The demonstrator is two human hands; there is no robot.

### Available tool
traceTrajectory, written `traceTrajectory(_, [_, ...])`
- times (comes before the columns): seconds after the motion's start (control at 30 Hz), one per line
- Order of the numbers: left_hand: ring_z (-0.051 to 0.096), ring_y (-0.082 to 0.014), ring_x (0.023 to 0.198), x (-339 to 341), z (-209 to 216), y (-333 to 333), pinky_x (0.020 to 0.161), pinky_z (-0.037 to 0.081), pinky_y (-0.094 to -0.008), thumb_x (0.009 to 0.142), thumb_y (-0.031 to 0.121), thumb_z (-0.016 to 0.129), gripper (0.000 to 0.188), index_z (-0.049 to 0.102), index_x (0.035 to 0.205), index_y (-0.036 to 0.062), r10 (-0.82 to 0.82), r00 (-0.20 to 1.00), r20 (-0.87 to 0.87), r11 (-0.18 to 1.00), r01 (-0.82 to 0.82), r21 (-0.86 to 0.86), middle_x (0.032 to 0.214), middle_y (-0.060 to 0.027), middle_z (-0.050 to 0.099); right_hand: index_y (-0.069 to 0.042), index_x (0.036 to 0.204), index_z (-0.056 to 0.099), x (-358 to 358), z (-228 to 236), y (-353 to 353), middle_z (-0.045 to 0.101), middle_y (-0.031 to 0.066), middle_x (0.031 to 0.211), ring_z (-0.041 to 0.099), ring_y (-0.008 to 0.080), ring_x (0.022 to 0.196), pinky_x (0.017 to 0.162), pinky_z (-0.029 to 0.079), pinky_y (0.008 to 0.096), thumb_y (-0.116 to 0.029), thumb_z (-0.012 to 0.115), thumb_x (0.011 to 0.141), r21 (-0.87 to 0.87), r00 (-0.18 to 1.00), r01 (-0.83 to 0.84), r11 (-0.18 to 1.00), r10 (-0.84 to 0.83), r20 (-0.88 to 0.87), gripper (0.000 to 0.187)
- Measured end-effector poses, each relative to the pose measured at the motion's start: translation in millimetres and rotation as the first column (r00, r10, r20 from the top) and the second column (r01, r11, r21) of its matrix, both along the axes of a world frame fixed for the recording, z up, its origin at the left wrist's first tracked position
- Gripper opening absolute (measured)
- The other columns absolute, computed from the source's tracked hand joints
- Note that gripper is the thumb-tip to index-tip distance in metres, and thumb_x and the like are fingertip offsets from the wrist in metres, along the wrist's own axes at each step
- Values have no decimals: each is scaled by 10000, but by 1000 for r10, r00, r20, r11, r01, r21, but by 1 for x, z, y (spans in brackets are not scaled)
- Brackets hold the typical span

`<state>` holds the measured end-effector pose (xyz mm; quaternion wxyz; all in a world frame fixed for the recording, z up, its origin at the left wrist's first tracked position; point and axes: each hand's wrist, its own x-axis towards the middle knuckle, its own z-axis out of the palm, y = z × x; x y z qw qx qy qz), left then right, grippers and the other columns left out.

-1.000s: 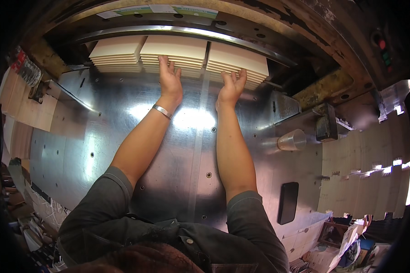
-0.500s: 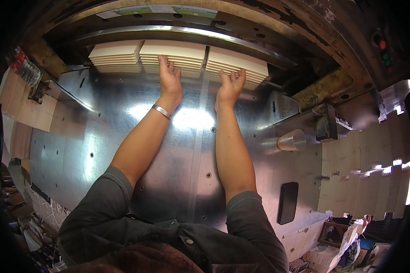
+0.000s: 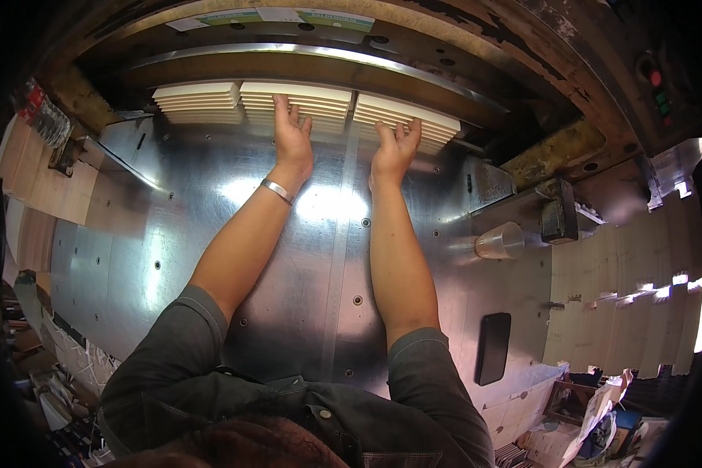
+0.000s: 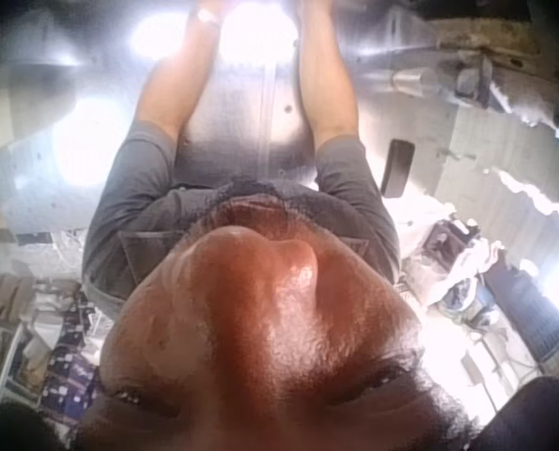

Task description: The person aligns stacks of paper, positions them inside an industrial paper cutter, and cuts them. They then collect the trimmed paper scraps, discard them into a bag, and stack the cut paper on the work table.

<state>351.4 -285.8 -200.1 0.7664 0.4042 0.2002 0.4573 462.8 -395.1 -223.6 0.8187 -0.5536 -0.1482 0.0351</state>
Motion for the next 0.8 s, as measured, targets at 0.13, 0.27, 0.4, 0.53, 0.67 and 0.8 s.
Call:
traceTrajectory(0.13, [62, -317, 1572, 0, -1, 1, 1269, 163, -459, 1072, 582, 275, 800, -19, 1634, 95, -2, 1000, -6, 1000, 2, 8, 1710, -127, 17, 80, 1559, 210, -1, 0, 0, 280, 256, 1581, 302, 387, 1498, 1182, 301, 421, -126, 719, 841, 9, 1000, -2, 1000, 2, -10, 904])
traceTrajectory(0.27, [62, -317, 1572, 0, -1, 1, 1269, 165, -462, 1073, 578, 273, 798, -22, 1634, 94, -4, 1000, 1, 1000, 4, 7, 1710, -129, 14, 81, 1560, 207, 0, 0, 0, 279, 257, 1583, 301, 389, 1499, 1183, 300, 421, -126, 721, 840, 11, 1000, -5, 1000, 5, -10, 909])
traceTrajectory(0.4, [63, -317, 1572, 0, 0, 0, 1268, 168, -462, 1073, 578, 273, 799, -24, 1633, 93, -9, 1000, -4, 1000, 9, 10, 1709, -130, 15, 83, 1562, 202, 3, -3, 1, 277, 259, 1585, 304, 391, 1497, 1181, 304, 421, -127, 722, 839, 7, 1000, 1, 1000, -1, 0, 915])
traceTrajectory(0.53, [80, -263, 1573, 0, 4, -1, 1273, 175, -461, 1071, 562, 271, 789, 63, 1620, 35, 10, 1000, -12, 1000, -10, -15, 1691, -155, 80, 85, 1561, 203, 3, -4, 1, 278, 262, 1582, 306, 392, 1495, 1180, 308, 421, -126, 722, 838, 4, 1000, 4, 1000, -4, 7, 914])
traceTrajectory(0.67, [79, -264, 1573, -2, 4, 0, 1270, 176, -464, 1069, 564, 285, 792, 72, 1621, 38, 6, 1000, -7, 1000, -6, -17, 1691, -155, 79, 84, 1559, 205, 2, -1, 1, 277, 264, 1582, 306, 393, 1495, 1179, 308, 421, -124, 721, 837, -3, 1000, 3, 1000, -3, 8, 911])
traceTrajectory(0.8, [79, -265, 1573, 0, 0, 1, 1269, 175, -467, 1067, 569, 298, 799, 76, 1621, 38, 9, 1000, -1, 1000, -9, -18, 1691, -156, 80, 82, 1558, 206, 1, -2, 1, 274, 265, 1584, 303, 394, 1497, 1179, 308, 421, -120, 719, 837, -1, 1000, 1, 1000, -1, -9, 908])
